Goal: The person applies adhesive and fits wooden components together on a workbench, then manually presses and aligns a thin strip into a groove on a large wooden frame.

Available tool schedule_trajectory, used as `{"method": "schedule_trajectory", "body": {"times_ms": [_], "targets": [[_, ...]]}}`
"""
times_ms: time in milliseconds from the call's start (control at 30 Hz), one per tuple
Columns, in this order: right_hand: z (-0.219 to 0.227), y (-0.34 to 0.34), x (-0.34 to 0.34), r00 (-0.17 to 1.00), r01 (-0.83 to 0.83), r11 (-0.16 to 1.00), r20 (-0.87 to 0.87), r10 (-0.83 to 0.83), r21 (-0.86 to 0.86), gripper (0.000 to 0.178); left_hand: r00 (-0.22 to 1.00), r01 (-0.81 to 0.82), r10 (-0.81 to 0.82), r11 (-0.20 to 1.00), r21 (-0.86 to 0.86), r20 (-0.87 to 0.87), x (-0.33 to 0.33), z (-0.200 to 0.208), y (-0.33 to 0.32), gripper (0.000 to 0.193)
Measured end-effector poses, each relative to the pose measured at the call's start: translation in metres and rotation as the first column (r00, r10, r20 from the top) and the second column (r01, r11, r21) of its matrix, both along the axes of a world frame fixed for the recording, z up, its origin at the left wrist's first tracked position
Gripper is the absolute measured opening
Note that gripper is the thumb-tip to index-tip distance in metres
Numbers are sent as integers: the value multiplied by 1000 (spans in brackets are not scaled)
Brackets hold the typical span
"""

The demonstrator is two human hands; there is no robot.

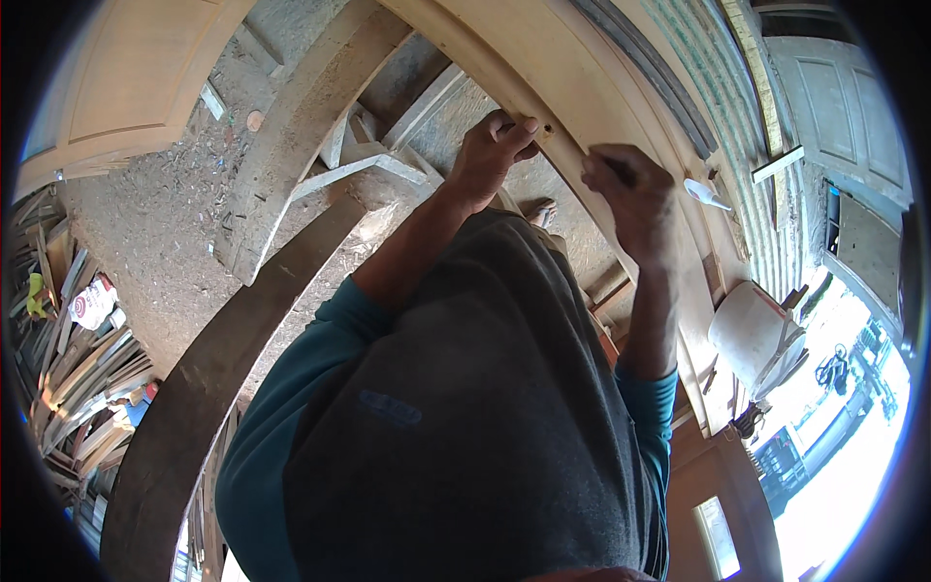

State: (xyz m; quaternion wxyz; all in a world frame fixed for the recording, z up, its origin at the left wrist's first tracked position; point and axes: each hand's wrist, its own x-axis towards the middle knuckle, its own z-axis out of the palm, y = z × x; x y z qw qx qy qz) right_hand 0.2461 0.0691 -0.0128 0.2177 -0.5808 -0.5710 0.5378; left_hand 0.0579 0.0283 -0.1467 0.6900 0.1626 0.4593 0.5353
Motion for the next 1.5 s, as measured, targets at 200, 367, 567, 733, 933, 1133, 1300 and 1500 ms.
{"method": "schedule_trajectory", "body": {"times_ms": [200,367,567,733,933,1133,1300,1500], "targets": [[-9,17,-41,945,-195,970,293,146,144,18,996,82,-83,996,-39,-39,-9,8,1,55],[-14,16,-47,917,-261,941,360,171,217,17,993,108,-108,994,-1,-39,-10,5,0,60],[-17,16,-50,893,-314,906,413,180,284,16,992,119,-119,993,-12,-36,-12,3,2,63],[-21,14,-52,876,-332,891,453,168,311,17,994,107,-107,994,5,-22,-13,8,3,65],[-22,14,-54,861,-367,868,475,181,335,18,992,122,-122,992,-1,2,-13,8,4,60],[-18,15,-56,857,-373,875,476,197,309,19,993,116,-116,993,2,6,-14,8,3,57],[-16,16,-57,859,-375,874,469,203,309,20,995,99,-98,995,-9,14,-13,8,3,57],[-20,16,-48,884,-354,877,421,201,324,18,993,105,-108,992,-73,-39,-12,20,6,65]]}}
